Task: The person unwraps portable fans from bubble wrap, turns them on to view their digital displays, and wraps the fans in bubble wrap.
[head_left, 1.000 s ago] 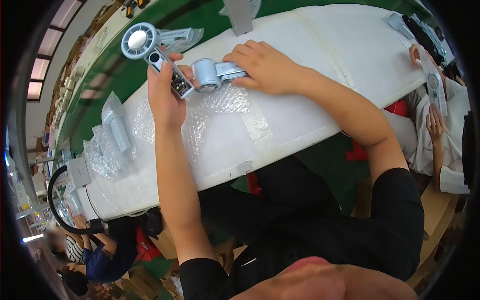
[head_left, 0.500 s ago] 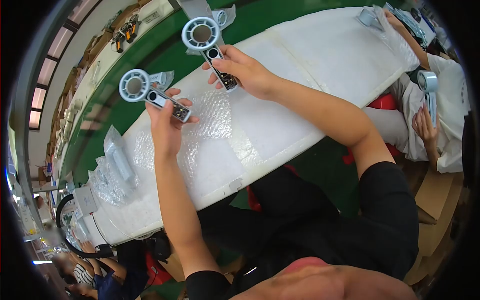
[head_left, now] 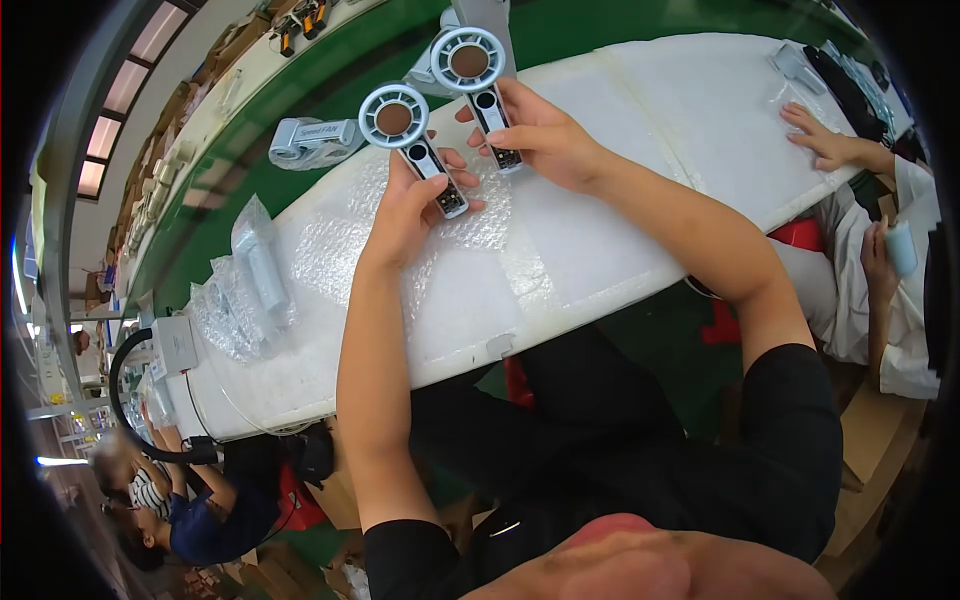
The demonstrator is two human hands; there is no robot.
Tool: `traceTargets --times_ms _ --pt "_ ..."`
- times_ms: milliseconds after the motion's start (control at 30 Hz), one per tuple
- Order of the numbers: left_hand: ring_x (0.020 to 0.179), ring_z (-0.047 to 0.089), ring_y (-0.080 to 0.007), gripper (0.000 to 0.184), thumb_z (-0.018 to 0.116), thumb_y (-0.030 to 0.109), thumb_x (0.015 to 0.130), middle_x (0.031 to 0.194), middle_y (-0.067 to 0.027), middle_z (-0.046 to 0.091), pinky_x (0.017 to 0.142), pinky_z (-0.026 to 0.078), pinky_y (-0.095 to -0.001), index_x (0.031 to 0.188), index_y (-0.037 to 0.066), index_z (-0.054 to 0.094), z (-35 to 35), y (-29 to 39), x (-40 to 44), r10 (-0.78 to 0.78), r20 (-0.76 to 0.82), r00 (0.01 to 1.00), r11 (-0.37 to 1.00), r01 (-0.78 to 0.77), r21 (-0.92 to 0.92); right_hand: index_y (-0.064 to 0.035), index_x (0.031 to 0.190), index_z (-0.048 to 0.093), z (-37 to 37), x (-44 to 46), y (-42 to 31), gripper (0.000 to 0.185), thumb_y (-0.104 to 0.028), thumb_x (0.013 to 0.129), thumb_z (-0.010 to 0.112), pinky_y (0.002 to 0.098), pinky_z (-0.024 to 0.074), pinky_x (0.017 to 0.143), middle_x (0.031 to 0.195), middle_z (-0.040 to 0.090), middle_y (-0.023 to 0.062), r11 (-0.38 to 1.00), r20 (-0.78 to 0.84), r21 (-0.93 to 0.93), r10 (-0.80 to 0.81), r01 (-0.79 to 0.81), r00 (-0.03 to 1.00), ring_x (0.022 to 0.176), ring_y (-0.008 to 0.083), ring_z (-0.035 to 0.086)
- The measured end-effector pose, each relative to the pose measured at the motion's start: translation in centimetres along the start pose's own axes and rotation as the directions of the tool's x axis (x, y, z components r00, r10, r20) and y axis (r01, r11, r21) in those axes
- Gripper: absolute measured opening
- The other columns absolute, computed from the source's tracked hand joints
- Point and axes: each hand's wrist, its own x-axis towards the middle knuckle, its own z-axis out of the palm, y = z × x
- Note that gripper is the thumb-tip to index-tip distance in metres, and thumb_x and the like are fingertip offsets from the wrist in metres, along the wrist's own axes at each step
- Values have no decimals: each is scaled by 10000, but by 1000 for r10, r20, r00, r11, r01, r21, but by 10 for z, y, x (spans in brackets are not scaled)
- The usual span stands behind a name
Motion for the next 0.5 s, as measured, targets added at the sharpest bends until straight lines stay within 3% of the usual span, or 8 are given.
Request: traceTargets --times_ms 200,500 --pt "1042 586 -315 542 526 45 856 1172 -167 521 882 543 -492 1356 70 320 -5 -1 -2 -33 33 999 991 37 -127 -72 1397 382 -5 0 8 585 -36 828 514 314 413 924 1201 571 116 995 0 81 54 -54 999 1053 190 567" --pt "1105 582 -335 517 565 58 864 1210 -173 528 958 502 -481 1331 62 343 -5 1 -5 -39 54 998 998 42 -42 -92 1390 396 -5 -2 15 654 -15 743 461 335 405 958 1224 564 139 994 -15 12 109 -109 994 1058 214 564"
